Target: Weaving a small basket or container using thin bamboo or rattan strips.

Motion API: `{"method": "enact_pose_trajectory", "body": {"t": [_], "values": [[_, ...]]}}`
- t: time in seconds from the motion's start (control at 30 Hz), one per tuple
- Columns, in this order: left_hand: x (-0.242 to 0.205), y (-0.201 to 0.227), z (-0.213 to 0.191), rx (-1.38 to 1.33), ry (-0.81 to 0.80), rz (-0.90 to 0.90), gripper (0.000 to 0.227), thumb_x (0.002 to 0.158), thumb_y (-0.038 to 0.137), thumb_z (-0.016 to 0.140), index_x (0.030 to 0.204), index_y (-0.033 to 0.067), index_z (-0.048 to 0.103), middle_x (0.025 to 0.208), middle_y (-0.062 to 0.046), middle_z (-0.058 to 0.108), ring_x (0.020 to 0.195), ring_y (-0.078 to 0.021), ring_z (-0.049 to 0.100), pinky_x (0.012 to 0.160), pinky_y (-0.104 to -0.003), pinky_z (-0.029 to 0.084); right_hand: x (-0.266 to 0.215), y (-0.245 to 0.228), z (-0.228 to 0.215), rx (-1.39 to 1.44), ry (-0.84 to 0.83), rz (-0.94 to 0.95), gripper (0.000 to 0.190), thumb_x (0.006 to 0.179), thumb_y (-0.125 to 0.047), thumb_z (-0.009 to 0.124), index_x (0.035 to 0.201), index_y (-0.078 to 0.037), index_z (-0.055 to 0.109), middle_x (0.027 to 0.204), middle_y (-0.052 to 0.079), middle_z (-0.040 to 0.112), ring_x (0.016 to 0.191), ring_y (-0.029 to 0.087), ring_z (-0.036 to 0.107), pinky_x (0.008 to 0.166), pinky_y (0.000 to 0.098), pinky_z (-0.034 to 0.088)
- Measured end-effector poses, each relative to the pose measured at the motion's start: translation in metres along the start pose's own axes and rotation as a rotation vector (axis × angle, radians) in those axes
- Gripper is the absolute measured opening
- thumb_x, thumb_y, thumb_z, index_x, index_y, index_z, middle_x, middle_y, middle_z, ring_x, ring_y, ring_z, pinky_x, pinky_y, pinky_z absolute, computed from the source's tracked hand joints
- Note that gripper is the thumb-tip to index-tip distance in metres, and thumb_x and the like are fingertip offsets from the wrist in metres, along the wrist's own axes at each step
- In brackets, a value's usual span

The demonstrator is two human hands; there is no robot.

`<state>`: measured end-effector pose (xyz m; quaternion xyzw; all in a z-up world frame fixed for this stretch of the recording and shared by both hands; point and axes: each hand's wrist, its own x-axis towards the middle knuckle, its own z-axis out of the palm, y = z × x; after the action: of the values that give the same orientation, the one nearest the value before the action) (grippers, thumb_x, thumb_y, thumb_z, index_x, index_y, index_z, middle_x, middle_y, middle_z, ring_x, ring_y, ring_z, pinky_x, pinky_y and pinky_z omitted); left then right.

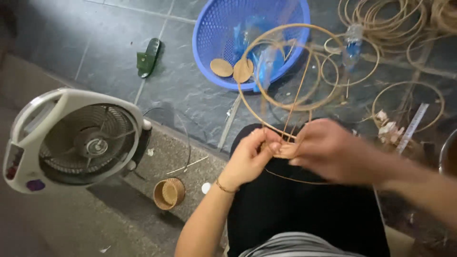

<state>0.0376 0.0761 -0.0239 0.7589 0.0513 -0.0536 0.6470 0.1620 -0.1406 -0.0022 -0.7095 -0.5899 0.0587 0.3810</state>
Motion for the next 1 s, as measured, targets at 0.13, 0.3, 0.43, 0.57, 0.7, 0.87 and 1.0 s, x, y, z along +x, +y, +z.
{"method": "enact_pose_trajectory", "body": {"t": [0.13, 0.3, 0.43, 0.57, 0.7, 0.87, 1.0], "values": [[0.0, 0.007, 0.0, 0.208, -0.095, 0.165, 0.004, 0.099, 0.007, 0.065, 0.103, 0.0052, 0.067, 0.091, -0.006, 0.065, 0.088, -0.019, 0.061, 0.083, -0.033, 0.049, -0.01, 0.038, 0.018, 0.237, -0.153, 0.365, 0.021, 0.094, -0.027, 0.07, 0.107, -0.013, 0.078, 0.098, 0.004, 0.074, 0.091, 0.018, 0.07, 0.077, 0.0359, 0.056], [-0.007, 0.008, 0.004, 0.299, -0.086, 0.301, 0.008, 0.096, 0.005, 0.067, 0.103, 0.0069, 0.069, 0.089, -0.007, 0.066, 0.087, -0.0233, 0.058, 0.082, -0.035, 0.045, -0.02, 0.093, 0.053, 0.124, -0.095, 0.191, 0.019, 0.094, -0.022, 0.062, 0.101, -0.011, 0.076, 0.097, 0.007, 0.075, 0.088, 0.022, 0.072, 0.075, 0.0387, 0.055], [0.003, 0.006, 0.007, 0.256, -0.045, 0.265, 0.009, 0.097, 0.003, 0.064, 0.105, 0.0063, 0.066, 0.097, -0.007, 0.066, 0.093, -0.0241, 0.06, 0.088, -0.034, 0.047, -0.023, 0.093, 0.039, -0.111, -0.073, 0.288, 0.022, 0.095, -0.03, 0.061, 0.095, -0.016, 0.078, 0.09, 0.006, 0.076, 0.083, 0.025, 0.072, 0.075, 0.0404, 0.056], [-0.009, 0.005, 0.002, 0.288, -0.079, 0.245, 0.008, 0.099, 0.005, 0.065, 0.106, 0.0075, 0.065, 0.102, -0.006, 0.067, 0.098, -0.0237, 0.061, 0.091, -0.034, 0.047, -0.011, 0.106, 0.008, 0.321, -0.006, 0.554, 0.026, 0.1, -0.025, 0.057, 0.105, -0.007, 0.076, 0.104, 0.013, 0.075, 0.099, 0.026, 0.072, 0.089, 0.0415, 0.054], [-0.011, -0.005, 0.005, 0.216, -0.022, 0.221, 0.009, 0.099, 0.004, 0.064, 0.107, 0.0072, 0.067, 0.098, -0.007, 0.061, 0.096, -0.0239, 0.058, 0.092, -0.035, 0.046, -0.005, 0.092, 0.005, 0.377, -0.155, 0.831, 0.028, 0.1, -0.029, 0.057, 0.111, -0.013, 0.078, 0.114, 0.01, 0.077, 0.106, 0.022, 0.073, 0.095, 0.0375, 0.054], [-0.007, 0.005, 0.006, 0.278, -0.047, 0.24, 0.011, 0.097, 0.006, 0.066, 0.108, 0.0068, 0.067, 0.099, -0.005, 0.066, 0.094, -0.0226, 0.057, 0.091, -0.035, 0.044, 0.007, 0.062, 0.032, 0.412, -0.243, 0.133, 0.023, 0.092, -0.025, 0.065, 0.106, -0.009, 0.073, 0.108, 0.007, 0.075, 0.099, 0.024, 0.071, 0.084, 0.0399, 0.055], [-0.008, 0.002, 0.003, 0.288, -0.035, 0.279, 0.01, 0.099, 0.005, 0.065, 0.107, 0.008, 0.068, 0.102, -0.005, 0.069, 0.098, -0.0223, 0.057, 0.092, -0.036, 0.043, -0.005, 0.1, 0.026, -0.025, -0.269, 0.061, 0.017, 0.087, -0.027, 0.068, 0.089, -0.013, 0.077, 0.094, 0.004, 0.077, 0.087, 0.021, 0.073, 0.078, 0.0377, 0.058]]}}
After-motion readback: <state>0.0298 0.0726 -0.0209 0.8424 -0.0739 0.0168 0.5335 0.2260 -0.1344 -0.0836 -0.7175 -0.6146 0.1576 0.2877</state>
